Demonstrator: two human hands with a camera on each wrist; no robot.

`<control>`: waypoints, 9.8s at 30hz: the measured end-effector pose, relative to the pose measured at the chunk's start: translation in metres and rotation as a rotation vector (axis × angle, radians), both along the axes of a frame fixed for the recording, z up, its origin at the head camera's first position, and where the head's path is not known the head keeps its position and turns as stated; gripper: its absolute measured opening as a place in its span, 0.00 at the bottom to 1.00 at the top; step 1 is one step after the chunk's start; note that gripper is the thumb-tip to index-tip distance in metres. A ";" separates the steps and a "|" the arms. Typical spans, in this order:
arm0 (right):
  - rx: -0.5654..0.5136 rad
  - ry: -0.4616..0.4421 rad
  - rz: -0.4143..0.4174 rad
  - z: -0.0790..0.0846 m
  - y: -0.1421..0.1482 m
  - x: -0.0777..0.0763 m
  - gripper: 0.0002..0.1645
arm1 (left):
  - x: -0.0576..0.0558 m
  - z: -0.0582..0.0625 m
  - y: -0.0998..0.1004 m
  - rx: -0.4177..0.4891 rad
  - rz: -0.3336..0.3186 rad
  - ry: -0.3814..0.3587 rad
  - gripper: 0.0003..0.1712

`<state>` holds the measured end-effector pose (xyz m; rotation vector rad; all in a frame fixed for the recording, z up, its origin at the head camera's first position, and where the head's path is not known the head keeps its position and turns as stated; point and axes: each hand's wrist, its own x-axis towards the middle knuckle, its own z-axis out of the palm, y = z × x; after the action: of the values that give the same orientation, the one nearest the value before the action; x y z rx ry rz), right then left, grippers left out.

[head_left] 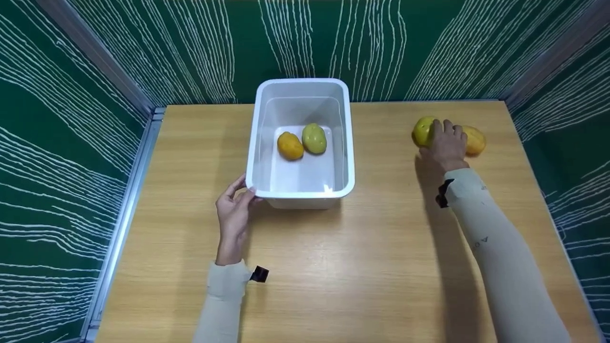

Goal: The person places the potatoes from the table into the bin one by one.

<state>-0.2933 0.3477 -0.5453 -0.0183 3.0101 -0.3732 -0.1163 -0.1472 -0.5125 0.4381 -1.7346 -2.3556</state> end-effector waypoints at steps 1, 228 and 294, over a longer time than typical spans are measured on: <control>0.000 0.000 0.000 0.000 0.000 0.000 0.52 | 0.000 0.000 0.000 0.001 0.003 0.000 0.26; 0.128 -0.076 0.916 0.104 -0.306 0.009 0.45 | -0.001 0.005 0.005 0.021 0.024 -0.023 0.27; -0.037 -0.153 0.718 0.137 -0.264 0.005 0.41 | -0.002 0.003 0.005 0.066 0.048 -0.019 0.26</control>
<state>-0.2882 0.0835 -0.4080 -0.9826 2.6070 -0.3246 -0.1187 -0.1423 -0.5095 0.5087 -1.6394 -2.3879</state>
